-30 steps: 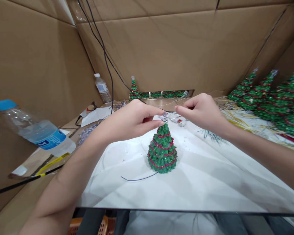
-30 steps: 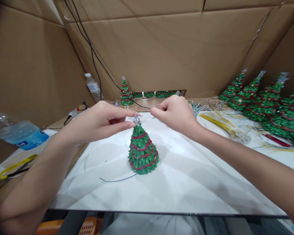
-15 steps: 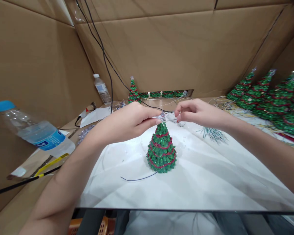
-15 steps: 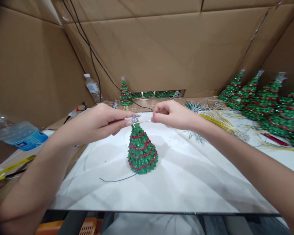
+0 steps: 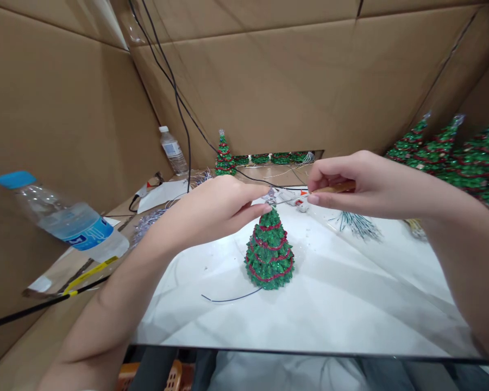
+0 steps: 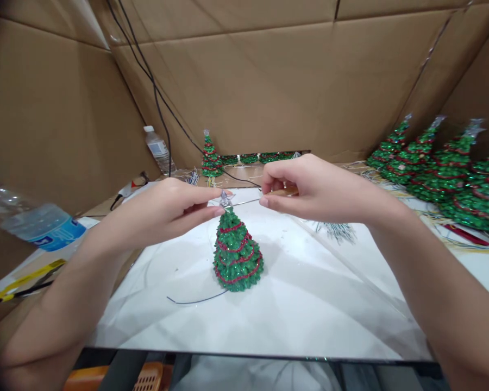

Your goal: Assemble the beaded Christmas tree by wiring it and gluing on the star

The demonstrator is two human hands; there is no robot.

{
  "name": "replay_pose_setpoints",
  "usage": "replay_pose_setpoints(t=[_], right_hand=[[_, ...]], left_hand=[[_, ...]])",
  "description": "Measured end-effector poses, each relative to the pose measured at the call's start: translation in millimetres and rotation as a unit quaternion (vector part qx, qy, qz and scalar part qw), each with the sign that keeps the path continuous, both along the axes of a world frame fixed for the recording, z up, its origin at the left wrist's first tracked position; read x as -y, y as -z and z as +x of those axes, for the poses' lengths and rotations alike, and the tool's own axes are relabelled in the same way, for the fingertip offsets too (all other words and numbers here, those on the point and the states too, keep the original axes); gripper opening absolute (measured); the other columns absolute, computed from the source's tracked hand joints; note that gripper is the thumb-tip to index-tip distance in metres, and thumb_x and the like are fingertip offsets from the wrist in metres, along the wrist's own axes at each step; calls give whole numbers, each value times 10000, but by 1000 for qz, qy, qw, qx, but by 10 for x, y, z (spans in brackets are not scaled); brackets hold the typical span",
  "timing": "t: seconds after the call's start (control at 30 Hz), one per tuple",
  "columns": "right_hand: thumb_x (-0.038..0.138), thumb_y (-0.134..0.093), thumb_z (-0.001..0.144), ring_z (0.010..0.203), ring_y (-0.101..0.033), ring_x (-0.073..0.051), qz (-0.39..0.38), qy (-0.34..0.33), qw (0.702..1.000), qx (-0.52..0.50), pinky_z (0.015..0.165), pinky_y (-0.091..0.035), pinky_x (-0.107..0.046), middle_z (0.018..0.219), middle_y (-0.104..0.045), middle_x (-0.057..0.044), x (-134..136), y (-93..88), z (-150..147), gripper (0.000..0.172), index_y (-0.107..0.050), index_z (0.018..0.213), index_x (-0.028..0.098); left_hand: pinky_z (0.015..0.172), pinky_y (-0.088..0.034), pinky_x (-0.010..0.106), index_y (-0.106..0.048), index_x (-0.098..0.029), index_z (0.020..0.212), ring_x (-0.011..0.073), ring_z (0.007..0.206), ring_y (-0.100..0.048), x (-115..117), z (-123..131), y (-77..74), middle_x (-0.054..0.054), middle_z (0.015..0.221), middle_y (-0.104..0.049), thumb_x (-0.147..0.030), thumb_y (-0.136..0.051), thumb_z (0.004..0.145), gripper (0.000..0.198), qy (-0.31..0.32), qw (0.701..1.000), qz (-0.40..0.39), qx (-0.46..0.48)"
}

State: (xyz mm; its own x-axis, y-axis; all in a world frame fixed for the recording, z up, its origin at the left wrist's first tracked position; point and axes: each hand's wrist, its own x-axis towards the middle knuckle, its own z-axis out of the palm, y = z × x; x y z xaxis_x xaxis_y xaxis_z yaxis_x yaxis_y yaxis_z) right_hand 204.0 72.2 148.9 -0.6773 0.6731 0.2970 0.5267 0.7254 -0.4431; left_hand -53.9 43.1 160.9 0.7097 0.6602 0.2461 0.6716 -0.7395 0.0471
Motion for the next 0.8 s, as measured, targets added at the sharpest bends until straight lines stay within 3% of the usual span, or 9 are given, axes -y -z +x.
replay_pose_setpoints(t=[0.33,0.43,0.6,0.8], right_hand=[[534,-675,822,510,-402,-78,76,37,992,-97,479,-299,-272,561,-515,12,-23,93,-117,416,-543,646,180],[567,-694,801,516,-399,-78,57,25,992,-114,476,-297,-272,550,-493,17,-73,108,-129,460,-510,622,185],[602,-696,784,523,-423,-82,8,4,992,-129,467,-303,-264,577,-532,10,-138,125,-143,470,-536,641,184],[591,-703,782,515,-428,-76,-1,9,990,-142,458,-304,-252,572,-534,15,-104,117,-142,462,-540,645,181]], left_hand=[[497,-224,258,-518,-195,772,128,501,-438,0,-2,26,-24,581,-504,-281,-424,972,237,-28,999,16,-26],[494,-224,258,-480,-196,725,122,482,-415,-10,-8,15,-28,557,-484,-272,-404,970,268,-19,999,23,-26],[498,-239,248,-576,-191,782,123,504,-458,-31,-17,-16,-14,604,-552,-300,-384,976,293,-10,999,16,-27],[499,-273,231,-593,-179,765,105,486,-426,-41,-3,-36,-29,576,-511,-313,-384,982,330,6,1000,-15,-5]])
